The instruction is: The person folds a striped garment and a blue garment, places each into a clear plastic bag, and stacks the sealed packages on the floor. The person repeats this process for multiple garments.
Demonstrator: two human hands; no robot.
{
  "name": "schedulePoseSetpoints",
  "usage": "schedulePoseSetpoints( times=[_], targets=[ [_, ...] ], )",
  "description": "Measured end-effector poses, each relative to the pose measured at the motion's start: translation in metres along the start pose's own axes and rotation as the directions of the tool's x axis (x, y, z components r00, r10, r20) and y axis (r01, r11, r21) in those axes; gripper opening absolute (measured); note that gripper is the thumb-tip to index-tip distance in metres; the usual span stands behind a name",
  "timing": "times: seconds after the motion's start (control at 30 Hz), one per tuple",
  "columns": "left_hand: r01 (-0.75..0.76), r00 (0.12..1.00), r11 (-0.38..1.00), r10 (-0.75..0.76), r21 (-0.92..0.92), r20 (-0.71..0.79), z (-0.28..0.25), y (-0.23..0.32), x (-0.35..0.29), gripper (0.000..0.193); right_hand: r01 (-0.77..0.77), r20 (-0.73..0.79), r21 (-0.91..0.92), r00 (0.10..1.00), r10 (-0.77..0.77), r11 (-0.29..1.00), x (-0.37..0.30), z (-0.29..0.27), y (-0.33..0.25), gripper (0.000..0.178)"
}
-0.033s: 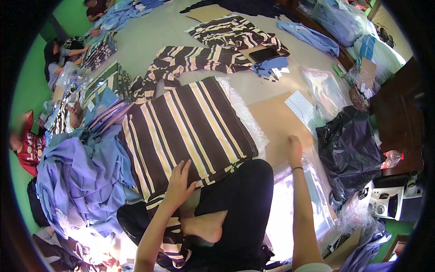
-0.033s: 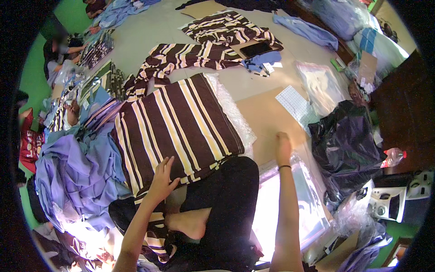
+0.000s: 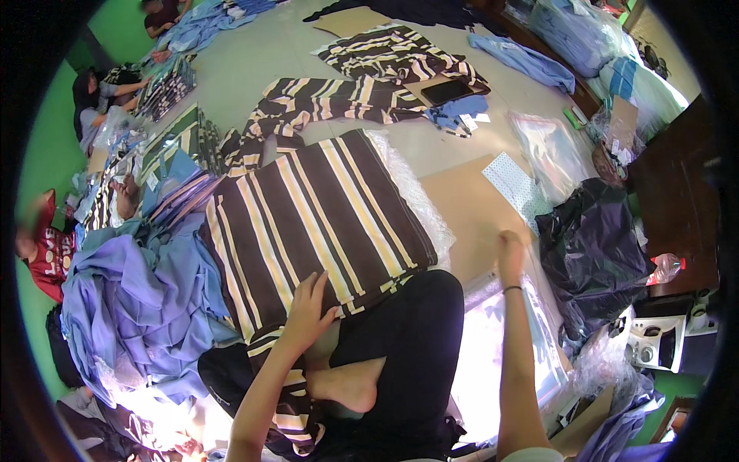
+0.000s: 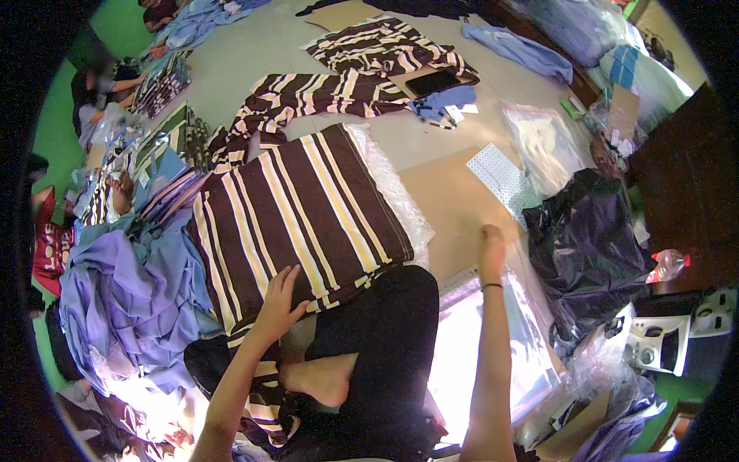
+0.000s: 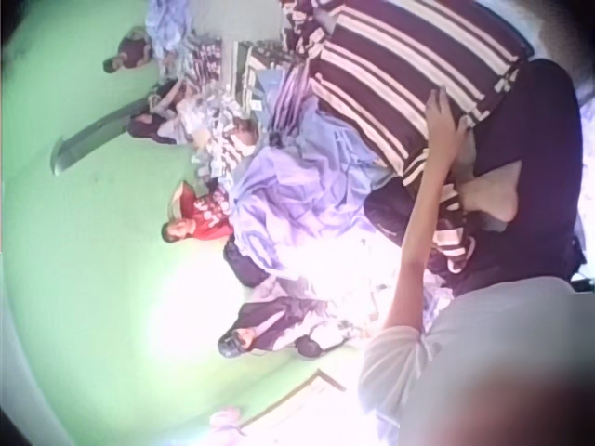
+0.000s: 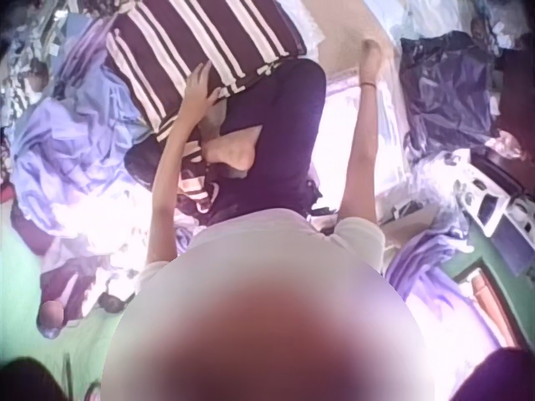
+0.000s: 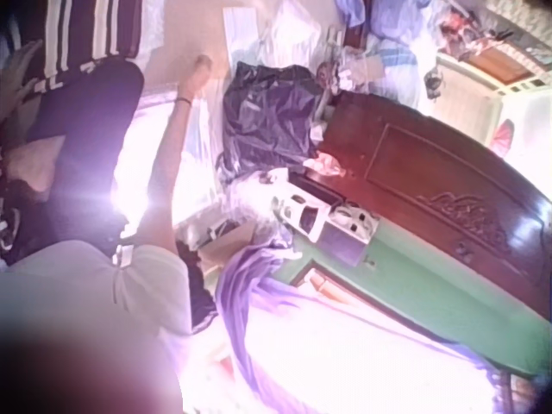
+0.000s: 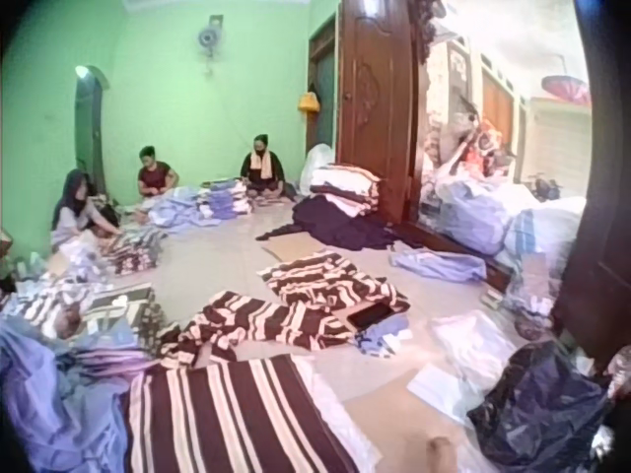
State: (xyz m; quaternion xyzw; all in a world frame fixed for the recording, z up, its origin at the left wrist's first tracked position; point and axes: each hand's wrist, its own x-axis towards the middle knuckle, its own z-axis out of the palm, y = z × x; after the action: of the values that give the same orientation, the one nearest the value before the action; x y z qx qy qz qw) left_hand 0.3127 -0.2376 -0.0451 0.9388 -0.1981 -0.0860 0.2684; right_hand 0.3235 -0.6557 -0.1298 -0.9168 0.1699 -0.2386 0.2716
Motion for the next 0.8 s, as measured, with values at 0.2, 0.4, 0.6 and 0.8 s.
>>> schedulePoseSetpoints(
  times=[0.2,0.4,0.6,0.8],
  targets=[
    [-0.203,0.978,0.972,0.207,-0.119,0.029,0.046,0.009,0.046,0.044,-0.290,0.050,-0.649,0.906,0.420,0.704,-0.027,-0.128,0.032,0.020],
    [-0.346,0.928,0.889,0.371,-0.298,0.030,0.093,0.045,0.102,0.027,0.238,0.115,-0.362,0.971,-0.210,0.901,-0.039,-0.114,-0.016,0.026],
    [-0.183,0.980,0.917,0.198,-0.356,0.008,0.129,0.065,0.129,0.026,0.387,0.485,-0.077,0.820,-0.305,0.919,-0.046,-0.020,-0.051,0.052],
    [-0.114,0.991,0.906,0.135,-0.408,0.023,0.142,0.052,0.133,0.016,0.449,0.631,-0.086,0.715,-0.300,0.889,-0.047,-0.002,-0.040,0.061]
  ],
)
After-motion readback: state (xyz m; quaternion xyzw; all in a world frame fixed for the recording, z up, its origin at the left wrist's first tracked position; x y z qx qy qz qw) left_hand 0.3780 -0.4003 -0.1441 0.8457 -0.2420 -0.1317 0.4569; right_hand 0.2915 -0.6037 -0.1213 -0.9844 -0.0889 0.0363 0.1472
